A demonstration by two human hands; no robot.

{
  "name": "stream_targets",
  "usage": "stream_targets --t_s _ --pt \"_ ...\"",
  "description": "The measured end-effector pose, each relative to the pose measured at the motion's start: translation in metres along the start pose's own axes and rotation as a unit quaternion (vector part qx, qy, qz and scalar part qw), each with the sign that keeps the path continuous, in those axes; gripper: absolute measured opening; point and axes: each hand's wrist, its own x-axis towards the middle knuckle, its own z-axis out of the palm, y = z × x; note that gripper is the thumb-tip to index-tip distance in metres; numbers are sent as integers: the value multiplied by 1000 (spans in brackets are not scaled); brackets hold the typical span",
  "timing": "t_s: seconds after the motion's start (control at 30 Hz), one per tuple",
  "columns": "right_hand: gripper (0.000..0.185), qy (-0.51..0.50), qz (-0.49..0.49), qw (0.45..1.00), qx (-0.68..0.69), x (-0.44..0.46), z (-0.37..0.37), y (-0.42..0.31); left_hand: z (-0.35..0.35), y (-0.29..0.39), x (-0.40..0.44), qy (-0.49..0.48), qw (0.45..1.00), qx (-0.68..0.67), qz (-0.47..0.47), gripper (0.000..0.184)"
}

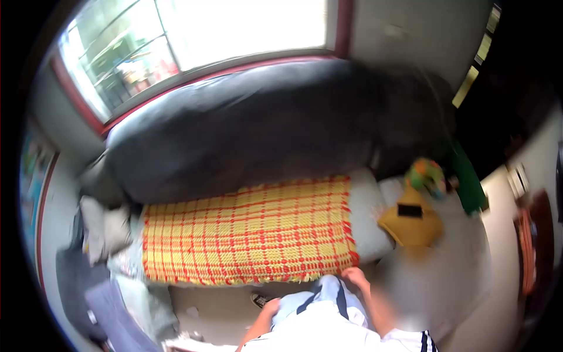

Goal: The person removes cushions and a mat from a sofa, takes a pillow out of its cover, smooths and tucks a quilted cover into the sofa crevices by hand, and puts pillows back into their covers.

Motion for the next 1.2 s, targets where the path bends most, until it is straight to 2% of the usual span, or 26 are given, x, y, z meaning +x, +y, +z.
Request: stream_targets --t_s 0.03,0.07,0.1,0.17,0.23,0.27,0.3,0.37,0.4,0.43,0.47,0.5,0.53,0.57,0.63,0.7,0.73,0.8,0.9,1.0,1.1,1.2 --pt "14 -68 -51 993 80 12 2 4 21 -17 39 -55 992 -62 95 40" --pt "15 -68 -61 990 107 24 14 -30 2 27 38 -77 964 -102 233 39" --pt "17 -61 -64 989 118 15 -7 -59 -9 70 23 -117 963 -90 223 38" --pt "18 -105 -154 966 180 -10 -28 -139 -33 160 -9 -197 957 -63 202 37" --pt "20 -99 -323 929 152 -66 -38 -251 -29 148 -9 -94 970 -82 206 34" --pt "18 -108 -408 897 132 -96 -45 -301 -25 138 -8 14 986 -58 158 30" --pt "17 -113 -486 858 122 -128 -51 -344 -7 106 -5 169 966 -92 174 30" --pt "11 -84 -697 700 129 -188 -60 -414 6 38 1 241 947 -200 63 25" --pt "8 -25 -733 648 204 -228 -55 -435 24 -9 9 310 922 -230 9 22" --pt "8 -35 -782 597 176 -250 -61 -448 22 -37 -7 277 916 -283 -70 23" --pt "21 -65 -816 562 117 -267 -79 -452 30 -56 -23 322 856 -351 -202 25" --pt "34 -89 -841 530 60 -281 -93 -457 38 -81 -39 301 865 -304 -261 28" --pt "48 -105 -852 512 37 -292 -103 -464 53 -103 -61 315 869 -268 -270 27" --pt "48 -112 -851 511 41 -290 -111 -468 63 -114 -87 327 873 -230 -278 27" --pt "41 -103 -880 459 68 -288 -114 -479 75 -121 -126 208 909 -158 -326 30" --pt "35 -102 -899 419 81 -299 -104 -494 103 -126 -154 245 896 -223 -297 30" --pt "31 -150 -819 539 129 -320 -94 -498 120 -133 -155 234 914 -194 -268 30" --pt "27 -200 -713 648 179 -330 -85 -502 148 -136 -161 203 939 -162 -224 30" --pt "20 -195 -696 655 221 -334 -73 -512 149 -126 -157 159 948 -183 -206 31" --pt "20 -219 -705 666 105 -358 -56 -544 130 -123 -151 153 943 -224 -193 31" --pt "20 -408 -613 675 -36 -374 -39 -587 94 -135 -152 179 933 -256 -180 31" --pt "21 -549 -511 642 -160 -387 2 -626 59 -159 -160 216 917 -285 -176 31"
